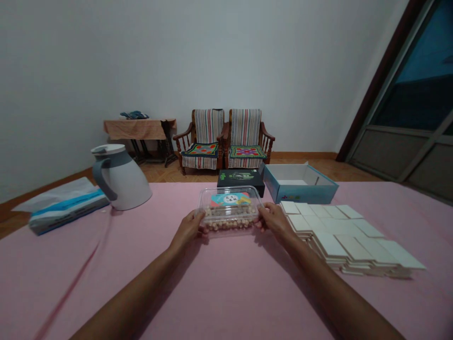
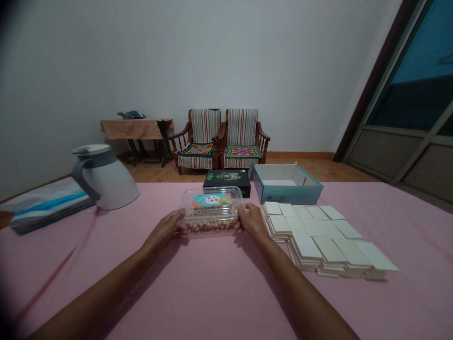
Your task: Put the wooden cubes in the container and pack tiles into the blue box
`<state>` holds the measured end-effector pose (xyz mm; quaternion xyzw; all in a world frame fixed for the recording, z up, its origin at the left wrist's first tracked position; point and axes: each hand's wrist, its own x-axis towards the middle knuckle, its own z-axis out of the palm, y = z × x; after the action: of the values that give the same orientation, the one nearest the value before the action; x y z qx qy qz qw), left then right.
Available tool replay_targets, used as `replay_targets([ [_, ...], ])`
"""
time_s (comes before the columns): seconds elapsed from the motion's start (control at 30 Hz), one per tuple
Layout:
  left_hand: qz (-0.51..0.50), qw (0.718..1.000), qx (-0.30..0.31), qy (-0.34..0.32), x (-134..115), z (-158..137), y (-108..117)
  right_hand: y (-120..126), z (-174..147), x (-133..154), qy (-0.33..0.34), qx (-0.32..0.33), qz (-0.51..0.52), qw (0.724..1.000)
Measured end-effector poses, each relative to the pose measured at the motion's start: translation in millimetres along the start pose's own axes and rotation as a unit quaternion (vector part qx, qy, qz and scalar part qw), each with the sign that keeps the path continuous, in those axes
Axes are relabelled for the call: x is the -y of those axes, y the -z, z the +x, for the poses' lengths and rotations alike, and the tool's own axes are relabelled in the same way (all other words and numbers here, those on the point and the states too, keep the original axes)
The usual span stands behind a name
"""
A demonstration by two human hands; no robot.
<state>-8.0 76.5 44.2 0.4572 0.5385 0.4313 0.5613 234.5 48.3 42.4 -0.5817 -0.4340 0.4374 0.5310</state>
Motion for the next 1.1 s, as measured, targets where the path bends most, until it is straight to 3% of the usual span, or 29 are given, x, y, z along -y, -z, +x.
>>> replay_targets([
  [0.17,-0.094,0.995,0.001,0.024,-6,-17,-8,-3,-9,3,0.016,0.003,0.002,1.0],
  [0.33,-0.156,0.987,-0.033,-0.003,-11,-27,-3,-7,-15,2,-0.001,0.022,0.002,1.0],
  [0.67,-0.171,0.985,-0.038,-0.002,-11,-44,6,-5,-38,-8,0.0,0.088,0.027,0.996],
  [1.1,-0.188,0.979,-0.076,-0.016,-5,-59,21,-12,-59,-33,-0.028,0.09,0.114,0.989],
])
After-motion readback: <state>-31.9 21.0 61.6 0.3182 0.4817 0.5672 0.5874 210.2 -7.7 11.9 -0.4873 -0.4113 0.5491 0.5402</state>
